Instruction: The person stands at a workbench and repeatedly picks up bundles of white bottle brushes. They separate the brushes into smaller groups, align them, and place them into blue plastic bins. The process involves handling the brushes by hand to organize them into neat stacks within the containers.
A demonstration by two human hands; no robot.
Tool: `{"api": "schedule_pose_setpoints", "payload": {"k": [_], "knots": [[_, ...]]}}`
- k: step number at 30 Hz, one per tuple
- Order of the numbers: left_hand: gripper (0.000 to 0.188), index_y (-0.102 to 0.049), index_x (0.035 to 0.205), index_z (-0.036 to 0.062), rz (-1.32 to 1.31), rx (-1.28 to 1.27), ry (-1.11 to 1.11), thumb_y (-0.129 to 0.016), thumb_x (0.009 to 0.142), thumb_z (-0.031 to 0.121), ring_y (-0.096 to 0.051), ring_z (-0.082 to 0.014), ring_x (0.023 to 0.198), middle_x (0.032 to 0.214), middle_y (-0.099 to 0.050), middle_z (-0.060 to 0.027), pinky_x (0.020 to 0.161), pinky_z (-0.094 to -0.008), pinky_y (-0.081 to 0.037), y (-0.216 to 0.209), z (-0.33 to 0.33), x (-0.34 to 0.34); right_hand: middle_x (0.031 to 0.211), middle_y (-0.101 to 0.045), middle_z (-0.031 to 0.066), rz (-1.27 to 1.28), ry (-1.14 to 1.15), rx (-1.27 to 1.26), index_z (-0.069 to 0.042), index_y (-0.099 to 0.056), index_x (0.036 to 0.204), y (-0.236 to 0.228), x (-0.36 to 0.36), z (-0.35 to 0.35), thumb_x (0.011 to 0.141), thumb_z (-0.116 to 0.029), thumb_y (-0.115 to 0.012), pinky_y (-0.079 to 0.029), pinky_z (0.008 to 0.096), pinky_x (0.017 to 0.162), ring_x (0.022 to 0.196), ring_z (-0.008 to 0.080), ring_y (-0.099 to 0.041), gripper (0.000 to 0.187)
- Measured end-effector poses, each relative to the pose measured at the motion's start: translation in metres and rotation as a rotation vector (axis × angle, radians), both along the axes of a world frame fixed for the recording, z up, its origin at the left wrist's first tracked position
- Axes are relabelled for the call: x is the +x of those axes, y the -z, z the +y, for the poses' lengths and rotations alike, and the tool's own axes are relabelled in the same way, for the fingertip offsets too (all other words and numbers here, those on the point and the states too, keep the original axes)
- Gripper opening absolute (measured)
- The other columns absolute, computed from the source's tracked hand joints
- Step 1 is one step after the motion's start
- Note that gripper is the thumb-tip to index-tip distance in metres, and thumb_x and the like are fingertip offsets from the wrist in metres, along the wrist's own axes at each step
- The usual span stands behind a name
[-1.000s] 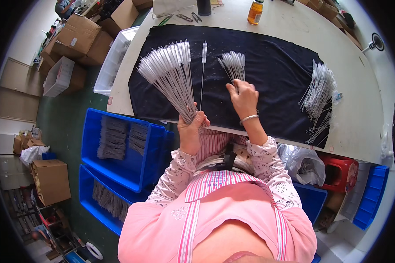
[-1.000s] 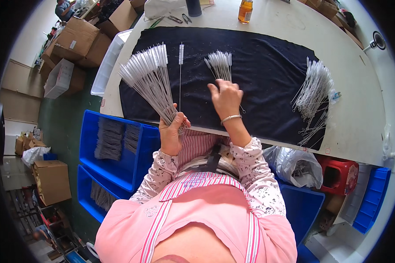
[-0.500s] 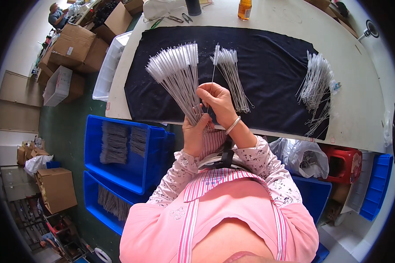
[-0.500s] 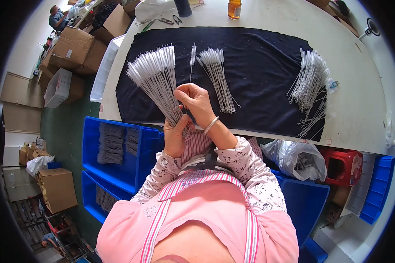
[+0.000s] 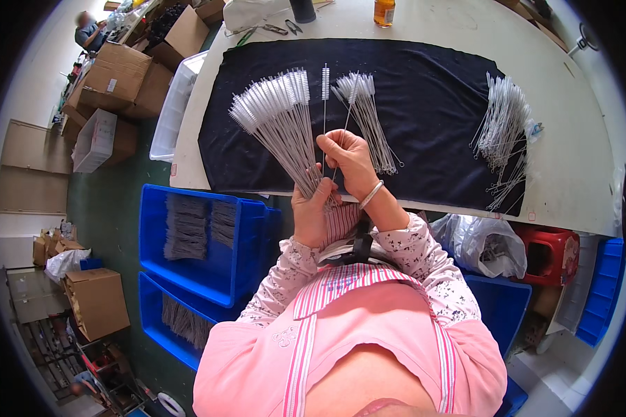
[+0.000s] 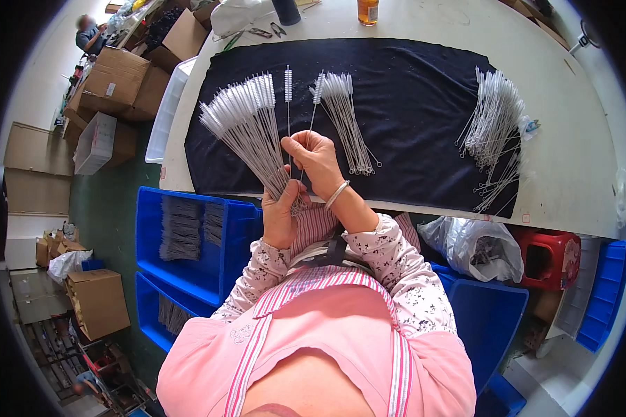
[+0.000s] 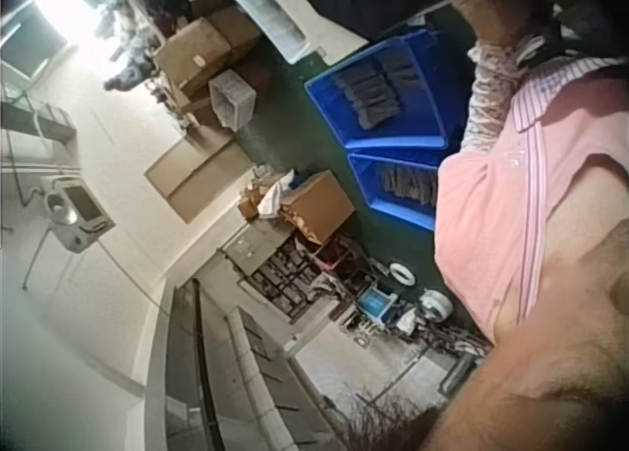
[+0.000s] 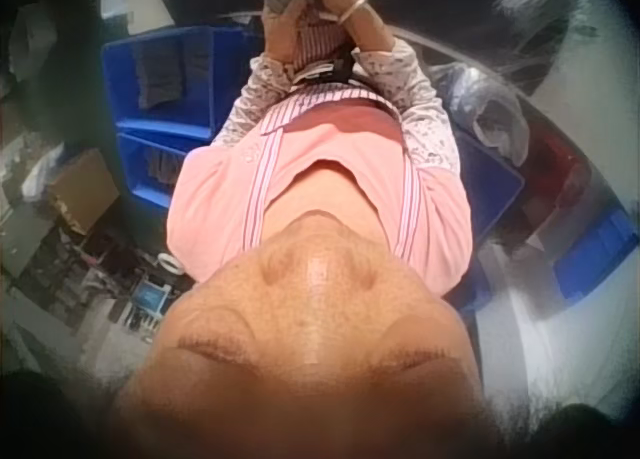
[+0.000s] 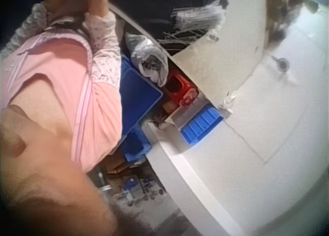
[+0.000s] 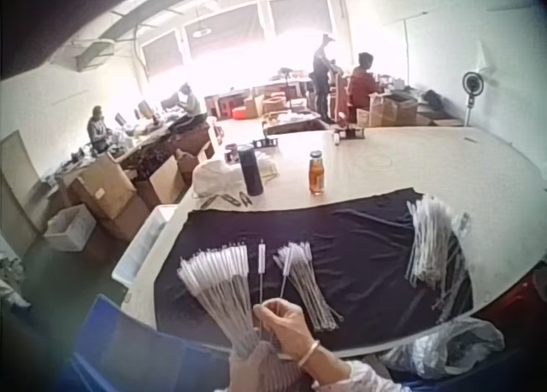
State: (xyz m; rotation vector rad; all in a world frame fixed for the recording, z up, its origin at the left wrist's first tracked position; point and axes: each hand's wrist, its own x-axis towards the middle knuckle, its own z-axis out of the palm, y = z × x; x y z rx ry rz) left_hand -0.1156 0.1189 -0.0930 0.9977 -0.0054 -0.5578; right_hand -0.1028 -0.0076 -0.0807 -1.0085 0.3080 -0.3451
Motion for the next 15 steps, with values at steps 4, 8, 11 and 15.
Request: {"api": "schedule_pose_setpoints", "payload": {"k": [4, 8, 11, 15], "knots": [[0.039, -0.047, 0.122, 0.0021, 0.026, 0.013, -0.028, -0.064, 0.087, 0.007, -0.058, -0.0142, 0.064, 0.082, -0.061, -0.0059, 0.058, -0.0269, -0.048, -0.001, -0.001, -0.001, 0.069, -0.057, -0.0032, 0.014, 0.005, 0.020, -0.006, -0.060, 0.085, 0.004, -0.001, -0.002, 0.087, -0.017, -0.068, -0.036, 0.0169, 0.048, 0.053, 0.0022, -0.046, 0.014], [0.035, -0.049, 0.120, 0.0044, -0.002, 0.049, -0.091, -0.062, 0.089, 0.006, -0.058, -0.0139, 0.066, 0.084, -0.060, -0.0055, 0.056, -0.0275, -0.048, 0.007, -0.003, -0.001, 0.071, -0.058, -0.0014, -0.014, -0.027, 0.058, -0.005, -0.060, 0.086, 0.002, -0.003, -0.004, 0.090, -0.017, -0.063, -0.036, 0.0169, 0.048, 0.053, 0.0025, -0.045, 0.013], [0.033, -0.049, 0.120, 0.0046, -0.031, 0.038, -0.084, -0.062, 0.089, 0.005, -0.057, -0.0131, 0.067, 0.085, -0.060, -0.0045, 0.056, -0.0271, -0.048, 0.011, 0.000, -0.001, 0.072, -0.059, -0.0008, -0.021, -0.083, 0.034, -0.004, -0.061, 0.089, 0.001, -0.003, -0.004, 0.092, -0.017, -0.059, -0.037, 0.0166, 0.050, 0.055, 0.0024, -0.046, 0.013], [0.031, -0.051, 0.118, 0.0048, -0.039, -0.006, -0.151, -0.061, 0.089, 0.005, -0.057, -0.0119, 0.068, 0.086, -0.060, -0.0035, 0.056, -0.0262, -0.048, 0.013, -0.001, -0.002, 0.073, -0.059, -0.0006, -0.012, -0.168, -0.056, -0.004, -0.063, 0.093, -0.003, 0.003, 0.006, 0.094, -0.019, -0.055, -0.038, 0.0160, 0.053, 0.057, 0.0022, -0.046, 0.017]]}}
